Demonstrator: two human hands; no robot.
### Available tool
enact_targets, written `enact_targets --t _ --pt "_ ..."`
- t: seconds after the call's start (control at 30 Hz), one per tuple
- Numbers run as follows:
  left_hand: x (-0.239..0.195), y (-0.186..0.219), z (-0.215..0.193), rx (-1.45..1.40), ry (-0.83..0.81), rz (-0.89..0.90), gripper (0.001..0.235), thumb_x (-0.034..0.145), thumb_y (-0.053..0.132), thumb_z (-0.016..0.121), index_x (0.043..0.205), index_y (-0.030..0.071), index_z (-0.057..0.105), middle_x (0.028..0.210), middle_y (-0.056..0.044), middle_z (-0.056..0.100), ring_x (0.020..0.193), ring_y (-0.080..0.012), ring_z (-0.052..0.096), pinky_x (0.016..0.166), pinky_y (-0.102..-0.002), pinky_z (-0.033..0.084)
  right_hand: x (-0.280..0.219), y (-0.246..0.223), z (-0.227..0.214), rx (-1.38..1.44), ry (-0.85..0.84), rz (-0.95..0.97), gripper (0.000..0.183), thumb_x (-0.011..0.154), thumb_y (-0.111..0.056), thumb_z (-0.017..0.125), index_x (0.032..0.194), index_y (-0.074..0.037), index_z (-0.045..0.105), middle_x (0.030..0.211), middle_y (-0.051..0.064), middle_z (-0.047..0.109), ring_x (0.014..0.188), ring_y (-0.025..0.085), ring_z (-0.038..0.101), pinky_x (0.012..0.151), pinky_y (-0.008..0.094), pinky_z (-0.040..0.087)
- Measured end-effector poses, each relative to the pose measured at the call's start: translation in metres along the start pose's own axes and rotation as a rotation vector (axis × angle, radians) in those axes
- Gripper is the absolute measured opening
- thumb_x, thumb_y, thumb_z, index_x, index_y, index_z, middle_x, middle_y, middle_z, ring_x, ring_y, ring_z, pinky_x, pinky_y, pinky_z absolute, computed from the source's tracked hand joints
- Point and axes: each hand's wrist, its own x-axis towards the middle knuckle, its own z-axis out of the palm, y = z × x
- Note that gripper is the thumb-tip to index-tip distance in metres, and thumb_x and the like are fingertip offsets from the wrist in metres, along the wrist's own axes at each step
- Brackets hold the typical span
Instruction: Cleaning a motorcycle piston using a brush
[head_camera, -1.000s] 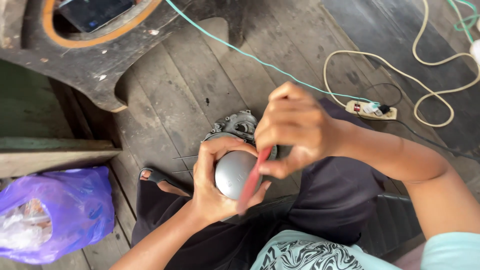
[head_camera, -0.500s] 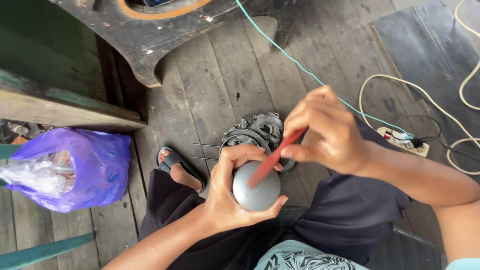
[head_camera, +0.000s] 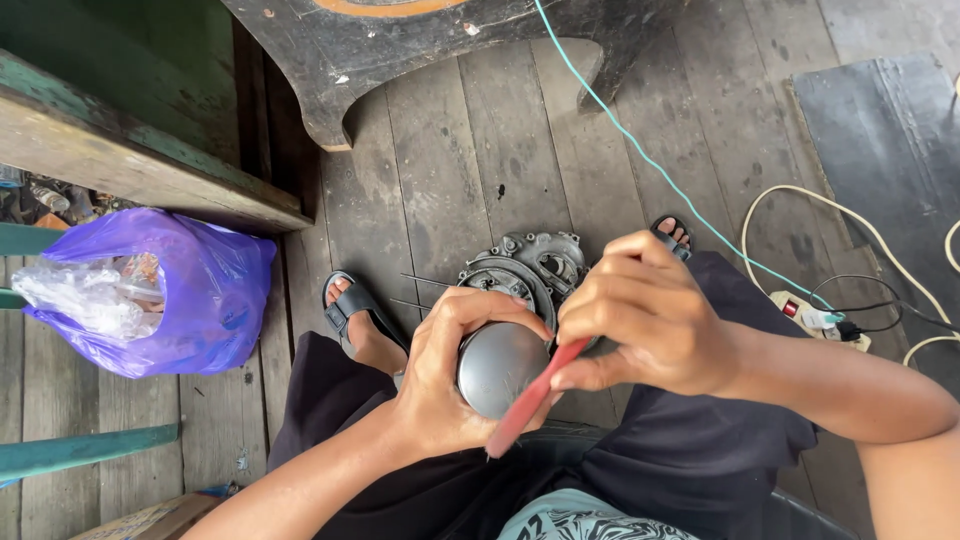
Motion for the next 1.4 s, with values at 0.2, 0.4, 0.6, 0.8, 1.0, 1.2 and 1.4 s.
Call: enact_targets --t 0.2,0.4,0.6,0.8,1.0,1.2,1.4 --pt "0.001 0.005 -0.002 0.012 -0.027 0.021 0.075 0.073 0.019 0.09 0.129 0.003 0.044 0.104 -0.006 0.071 0.097 -0.0219 0.067 0.095 -0.036 0.054 0.005 0.01 -0.007 -0.044 0.161 0.119 0.028 0.079 -0.032 0.082 0.079 -0.012 0.063 0.076 -0.004 0.069 0.069 0.011 0.061 0.089 0.034 0.036" --pt "0.008 0.009 -0.002 0.042 -0.022 0.062 0.072 0.073 0.018 0.09 0.126 0.002 0.044 0.1 -0.005 0.074 0.098 -0.0223 0.066 0.093 -0.035 0.056 -0.003 0.007 -0.008 -0.031 0.126 0.057 0.027 0.077 -0.031 0.085 0.081 -0.013 0.066 0.08 -0.005 0.071 0.07 0.011 0.06 0.089 0.034 0.038" --pt "0.008 0.004 0.004 0.028 -0.025 0.096 0.075 0.073 0.017 0.092 0.127 0.003 0.043 0.103 -0.004 0.074 0.098 -0.0226 0.066 0.095 -0.036 0.054 -0.005 0.004 -0.005 -0.006 0.128 0.027 0.029 0.08 -0.036 0.081 0.081 -0.014 0.063 0.076 -0.007 0.069 0.069 0.01 0.061 0.088 0.034 0.039" --pt "0.009 0.003 0.006 0.026 -0.074 0.074 0.073 0.072 0.017 0.091 0.128 0.005 0.046 0.103 -0.002 0.074 0.097 -0.0189 0.065 0.093 -0.032 0.053 -0.01 0.017 -0.014 -0.138 0.21 0.143 0.032 0.081 -0.032 0.083 0.083 -0.008 0.062 0.078 -0.001 0.071 0.071 0.014 0.059 0.09 0.035 0.038" --pt "0.011 0.0 0.009 0.001 -0.047 0.081 0.073 0.071 0.018 0.093 0.126 0.003 0.047 0.103 -0.002 0.074 0.095 -0.0194 0.065 0.092 -0.033 0.054 -0.016 0.002 -0.009 -0.127 0.099 -0.043 0.03 0.084 -0.038 0.081 0.083 -0.014 0.063 0.077 -0.006 0.07 0.067 0.012 0.058 0.086 0.035 0.041" --pt "0.013 -0.001 0.011 -0.001 -0.046 0.09 0.076 0.073 0.016 0.093 0.13 0.004 0.044 0.105 -0.006 0.072 0.102 -0.0228 0.067 0.097 -0.036 0.055 -0.014 0.011 -0.019 -0.145 0.211 0.126 0.032 0.083 -0.034 0.079 0.079 -0.008 0.062 0.076 0.0 0.069 0.069 0.015 0.058 0.09 0.036 0.037" --pt "0.018 0.003 0.015 0.026 -0.024 0.125 0.073 0.074 0.013 0.093 0.128 0.005 0.045 0.105 -0.003 0.073 0.099 -0.0205 0.066 0.093 -0.033 0.055 -0.023 0.006 -0.018 -0.09 0.132 0.042 0.03 0.078 -0.035 0.084 0.081 -0.013 0.065 0.078 -0.004 0.071 0.07 0.013 0.06 0.09 0.037 0.039"
